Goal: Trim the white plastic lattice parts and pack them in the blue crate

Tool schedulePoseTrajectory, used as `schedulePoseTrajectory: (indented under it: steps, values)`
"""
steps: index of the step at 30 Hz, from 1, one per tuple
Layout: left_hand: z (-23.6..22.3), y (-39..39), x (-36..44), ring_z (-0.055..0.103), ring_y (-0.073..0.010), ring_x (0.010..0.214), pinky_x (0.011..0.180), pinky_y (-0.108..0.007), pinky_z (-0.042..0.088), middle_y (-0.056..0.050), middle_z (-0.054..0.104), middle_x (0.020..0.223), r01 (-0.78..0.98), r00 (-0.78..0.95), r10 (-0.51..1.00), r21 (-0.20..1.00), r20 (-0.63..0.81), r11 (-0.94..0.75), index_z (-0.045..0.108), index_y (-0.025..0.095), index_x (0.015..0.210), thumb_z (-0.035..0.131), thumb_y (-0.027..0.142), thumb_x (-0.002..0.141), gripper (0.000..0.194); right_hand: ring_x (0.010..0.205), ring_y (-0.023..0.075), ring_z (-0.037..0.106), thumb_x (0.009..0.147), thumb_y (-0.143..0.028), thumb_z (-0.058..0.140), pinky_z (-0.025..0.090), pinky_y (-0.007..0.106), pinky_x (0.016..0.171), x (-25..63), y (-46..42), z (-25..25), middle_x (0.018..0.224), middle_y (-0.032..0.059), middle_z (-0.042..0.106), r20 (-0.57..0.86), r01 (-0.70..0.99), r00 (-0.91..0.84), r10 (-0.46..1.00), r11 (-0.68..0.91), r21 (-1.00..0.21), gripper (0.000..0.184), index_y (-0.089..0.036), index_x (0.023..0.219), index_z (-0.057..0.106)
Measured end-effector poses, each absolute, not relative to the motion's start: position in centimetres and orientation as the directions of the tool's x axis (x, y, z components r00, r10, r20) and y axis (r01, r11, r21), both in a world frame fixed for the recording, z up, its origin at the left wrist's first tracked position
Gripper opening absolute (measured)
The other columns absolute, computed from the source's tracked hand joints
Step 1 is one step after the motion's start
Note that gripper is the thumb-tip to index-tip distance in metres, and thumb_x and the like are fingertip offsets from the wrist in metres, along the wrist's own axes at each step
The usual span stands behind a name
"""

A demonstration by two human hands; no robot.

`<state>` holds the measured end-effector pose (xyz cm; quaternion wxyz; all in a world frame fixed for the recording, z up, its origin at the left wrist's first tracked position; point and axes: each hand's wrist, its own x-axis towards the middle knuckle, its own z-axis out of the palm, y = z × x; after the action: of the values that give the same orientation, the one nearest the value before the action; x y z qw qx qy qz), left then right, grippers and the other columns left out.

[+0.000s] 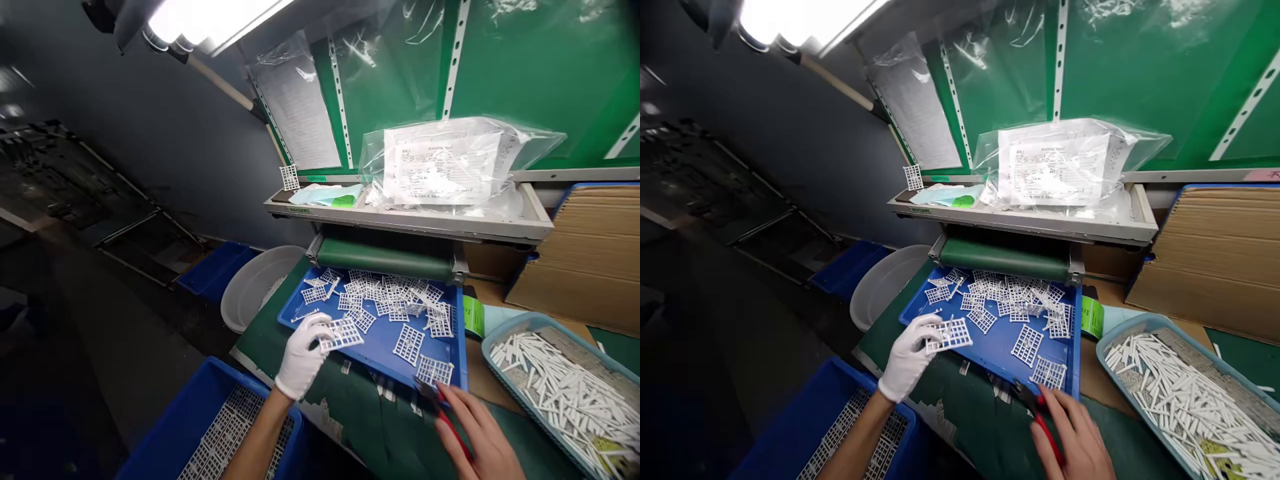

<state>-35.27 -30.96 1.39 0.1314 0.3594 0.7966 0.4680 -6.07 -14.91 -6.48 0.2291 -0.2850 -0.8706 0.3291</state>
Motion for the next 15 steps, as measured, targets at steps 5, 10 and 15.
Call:
schedulePoseTrajectory:
  steps: [5, 10, 15]
  values:
    - [5.6, -31.4, -30.3, 0.062, -0.0262, 0.102, 0.09, -0.037, 0.052, -0.011, 0.065, 0.11, 0.499, -0.51, 0.831, 0.863, 0.22, 0.078, 0.077, 0.024, 0.079, 0.074, 0.018, 0.078, 0.007, 0.11, 0.0297, 0.058, 0.096, -0.045, 0.049, 0.052, 0.046, 0.088, -10.9, -13.6, -0.1, 0.124, 0.0106, 0.061, 0.421, 0.159, -0.86, 0.288, 0.935, -0.316, 0.049, -0.024, 0.141, 0.048]
    - [6.9, -31.0, -28.9, 0.063, -0.0268, 0.103, 0.093, -0.039, 0.051, -0.011, 0.066, 0.108, 0.434, -0.45, 0.877, 0.899, 0.166, 0.053, 0.078, 0.024, 0.08, 0.076, 0.022, 0.077, 0.003, 0.115, 0.0302, 0.053, 0.097, -0.043, 0.05, 0.046, 0.046, 0.091, -10.4, -14.0, 1.4, 0.127, 0.0123, 0.058, 0.444, 0.102, -0.872, 0.205, 0.964, -0.245, 0.052, -0.02, 0.142, 0.045]
    - [5.6, -29.9, -26.3, 0.053, -0.0334, 0.125, 0.103, -0.045, 0.047, -0.01, 0.051, 0.143, -0.18, -0.523, 0.852, 0.976, 0.011, -0.123, 0.067, 0.026, 0.12, 0.078, 0.037, 0.075, 0.048, 0.111, 0.0289, 0.053, 0.097, -0.043, 0.05, 0.047, 0.042, 0.086, -9.4, -15.6, 0.6, 0.123, 0.0137, 0.058, 0.449, 0.184, -0.837, 0.313, 0.933, -0.308, 0.048, -0.019, 0.138, 0.048]
